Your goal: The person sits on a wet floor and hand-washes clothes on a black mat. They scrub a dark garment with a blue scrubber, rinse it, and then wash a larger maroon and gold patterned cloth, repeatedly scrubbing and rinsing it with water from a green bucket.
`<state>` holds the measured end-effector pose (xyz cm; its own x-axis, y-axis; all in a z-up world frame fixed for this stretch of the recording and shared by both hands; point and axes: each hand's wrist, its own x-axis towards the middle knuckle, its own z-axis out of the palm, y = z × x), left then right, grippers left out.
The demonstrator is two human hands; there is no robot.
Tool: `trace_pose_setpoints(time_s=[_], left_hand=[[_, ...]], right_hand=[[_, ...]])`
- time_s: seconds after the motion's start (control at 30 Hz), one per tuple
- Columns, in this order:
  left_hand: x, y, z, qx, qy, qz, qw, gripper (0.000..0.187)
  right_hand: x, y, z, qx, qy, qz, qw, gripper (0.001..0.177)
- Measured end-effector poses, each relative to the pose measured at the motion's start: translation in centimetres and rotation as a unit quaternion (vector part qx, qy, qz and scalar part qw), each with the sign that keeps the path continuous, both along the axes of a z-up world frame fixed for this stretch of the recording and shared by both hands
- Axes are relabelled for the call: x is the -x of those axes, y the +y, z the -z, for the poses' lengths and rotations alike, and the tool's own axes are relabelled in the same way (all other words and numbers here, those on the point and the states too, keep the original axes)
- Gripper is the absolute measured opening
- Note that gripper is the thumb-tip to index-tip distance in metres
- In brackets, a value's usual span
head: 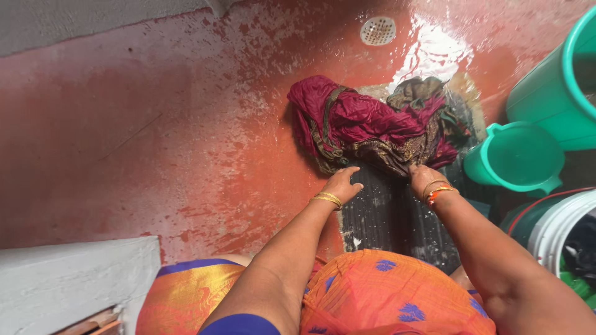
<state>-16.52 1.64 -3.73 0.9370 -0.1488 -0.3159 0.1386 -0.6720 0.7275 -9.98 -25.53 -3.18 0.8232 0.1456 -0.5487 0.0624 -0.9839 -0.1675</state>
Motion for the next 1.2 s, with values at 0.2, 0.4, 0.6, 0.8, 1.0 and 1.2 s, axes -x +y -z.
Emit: trace_pose_setpoints(time_s=[0.2,0.4,0.6,0.8,1.0,1.2], left_hand=[[0.4,-2.2,0.7,0.017,-0.070,0.025,0.997,0.067],[2.9,-1.9,-0.4,-0.011,0.017,0.082,0.996,0.064],[2.0,-1.4,-1.3,-0.039,0.048,0.040,0.997,0.083],[-1.1,-3.2,4.7,0.041,0.026,-0.085,0.995,0.050],[-1.2,-3.5,6.6,0.088,-0.191,0.076,0.975,0.025],[2.8,-3.1,0.6,0.072,-0.017,-0.004,0.997,0.074]], right_hand=[[0.2,1.7,-2.6,-0.022,-0.035,-0.168,0.985,0.054],[0.2,1.5,-2.7,-0.022,-0.016,-0.040,0.999,0.044],[1.1,6.1,-11.5,-0.082,-0.082,-0.124,0.986,0.030],[8.7,7.5,-16.1,-0.074,-0.039,-0.185,0.979,0.031],[10.3,-0.1,-10.2,-0.091,-0.100,-0.161,0.978,0.037],[9.2,1.8,-8.9,-0.360,-0.143,-0.079,0.918,0.034]])
